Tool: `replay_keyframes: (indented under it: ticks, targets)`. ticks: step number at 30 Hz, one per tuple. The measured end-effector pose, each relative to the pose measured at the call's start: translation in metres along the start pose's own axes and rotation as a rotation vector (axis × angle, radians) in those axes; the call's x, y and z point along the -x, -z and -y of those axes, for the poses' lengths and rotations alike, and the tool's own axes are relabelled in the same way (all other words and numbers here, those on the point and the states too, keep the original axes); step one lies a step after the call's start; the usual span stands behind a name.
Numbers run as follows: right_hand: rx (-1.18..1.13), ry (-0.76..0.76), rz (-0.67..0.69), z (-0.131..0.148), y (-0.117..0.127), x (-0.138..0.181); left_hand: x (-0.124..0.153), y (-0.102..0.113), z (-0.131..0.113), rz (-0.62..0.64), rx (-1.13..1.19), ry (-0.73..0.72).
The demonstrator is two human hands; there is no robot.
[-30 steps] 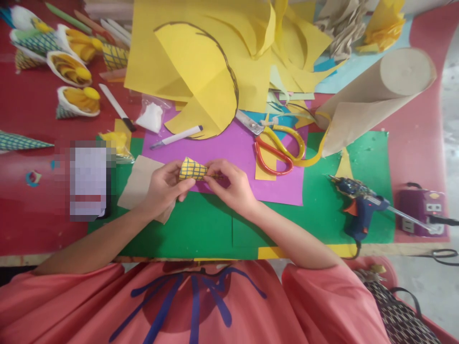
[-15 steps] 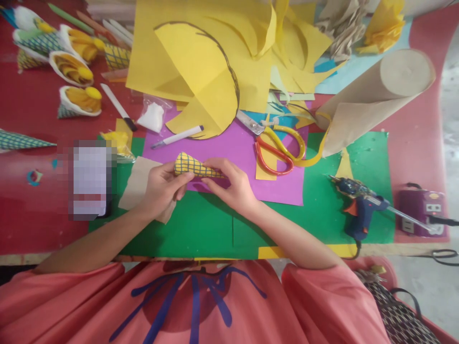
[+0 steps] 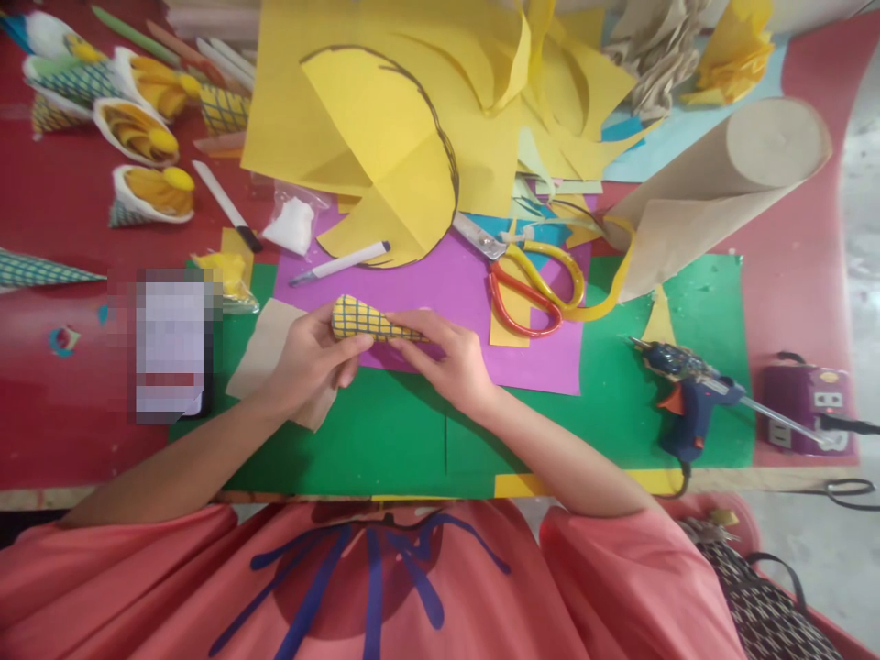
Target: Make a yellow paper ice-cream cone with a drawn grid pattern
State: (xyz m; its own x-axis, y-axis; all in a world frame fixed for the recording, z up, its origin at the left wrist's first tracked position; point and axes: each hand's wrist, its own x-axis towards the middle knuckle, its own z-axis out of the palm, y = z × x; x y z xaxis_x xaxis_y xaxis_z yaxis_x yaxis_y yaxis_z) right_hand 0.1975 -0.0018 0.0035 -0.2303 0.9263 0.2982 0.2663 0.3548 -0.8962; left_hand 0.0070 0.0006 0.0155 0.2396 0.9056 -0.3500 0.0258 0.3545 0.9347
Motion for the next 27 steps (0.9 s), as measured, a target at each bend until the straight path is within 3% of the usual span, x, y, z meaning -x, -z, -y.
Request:
replay_keyframes:
  ticks: [7, 13, 27]
  targets:
    - [-0.007, 0.011, 0.055, -0.0017, 0.0007, -0.0009, 0.0045, -0.0009, 0.0081, 0.021, -0.009, 0.117]
    - [-0.105, 0.005, 0.044, -0.0031, 0.0012, 0.001, 0.0037, -0.0025, 0.0071, -0.014, -0.011, 0.106]
    - [-0.042, 0.044, 0.001, -0.0025, 0.0001, 0.0005, 0.0037, -0.0026, 0.0053, -0.013, -0.037, 0.113]
